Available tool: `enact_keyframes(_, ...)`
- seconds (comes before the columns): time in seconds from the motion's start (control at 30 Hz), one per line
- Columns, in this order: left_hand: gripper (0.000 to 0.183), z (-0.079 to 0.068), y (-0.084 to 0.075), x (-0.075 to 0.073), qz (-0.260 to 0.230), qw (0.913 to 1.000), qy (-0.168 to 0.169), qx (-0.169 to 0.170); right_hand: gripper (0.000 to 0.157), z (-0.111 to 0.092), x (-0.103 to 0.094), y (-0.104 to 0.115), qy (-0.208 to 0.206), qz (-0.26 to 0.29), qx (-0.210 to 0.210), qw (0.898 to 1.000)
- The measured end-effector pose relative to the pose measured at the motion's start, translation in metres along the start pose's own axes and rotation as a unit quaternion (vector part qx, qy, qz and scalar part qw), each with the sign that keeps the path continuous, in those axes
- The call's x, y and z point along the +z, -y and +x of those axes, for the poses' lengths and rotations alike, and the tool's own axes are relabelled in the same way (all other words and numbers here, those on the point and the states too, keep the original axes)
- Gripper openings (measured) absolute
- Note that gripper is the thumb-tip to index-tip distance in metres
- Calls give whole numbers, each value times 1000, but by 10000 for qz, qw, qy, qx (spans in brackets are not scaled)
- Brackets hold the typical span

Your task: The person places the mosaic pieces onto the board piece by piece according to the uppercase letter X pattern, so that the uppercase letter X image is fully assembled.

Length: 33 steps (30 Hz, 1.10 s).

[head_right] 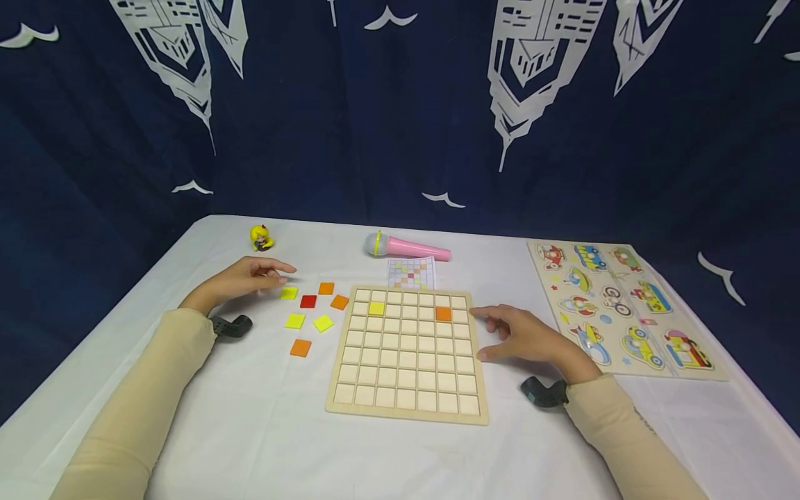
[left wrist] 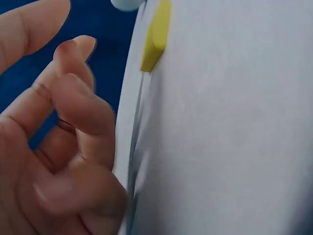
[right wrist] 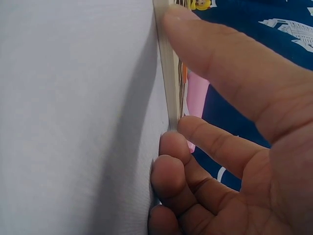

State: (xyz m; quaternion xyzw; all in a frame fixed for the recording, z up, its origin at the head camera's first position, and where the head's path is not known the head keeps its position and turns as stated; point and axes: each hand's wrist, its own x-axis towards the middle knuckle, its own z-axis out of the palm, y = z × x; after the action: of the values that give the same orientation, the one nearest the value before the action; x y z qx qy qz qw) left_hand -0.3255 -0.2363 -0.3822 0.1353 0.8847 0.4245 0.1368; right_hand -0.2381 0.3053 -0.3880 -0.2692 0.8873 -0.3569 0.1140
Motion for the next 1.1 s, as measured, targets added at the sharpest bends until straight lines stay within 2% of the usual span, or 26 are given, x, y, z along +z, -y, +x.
enact_keyframes(0.1, 47, -2, 5, 0, -106, 9999, 57, -55, 76, 0, 1, 0, 3, 10, -7, 10000)
enact_keyframes(0.37, 58, -4, 14, 2, -445, 9985, 289, 92, 76, 1, 3, 2, 6, -23, -7, 10000)
enact_keyframes(0.67, 57, -7, 11, 4, -219, 9991, 348, -47, 77, 2, 3, 1, 19, -86, 53, 9999)
enact_keyframes(0.9, 49, -4, 12, 5, 110, 9995, 234, -158, 77, 1, 3, 0, 13, -105, 4, 9999)
enact_keyframes(1.1, 43, -1, 13, 7, 199, 9992, 122, -337, 76, 1, 2, 0, 18, -75, 64, 9999)
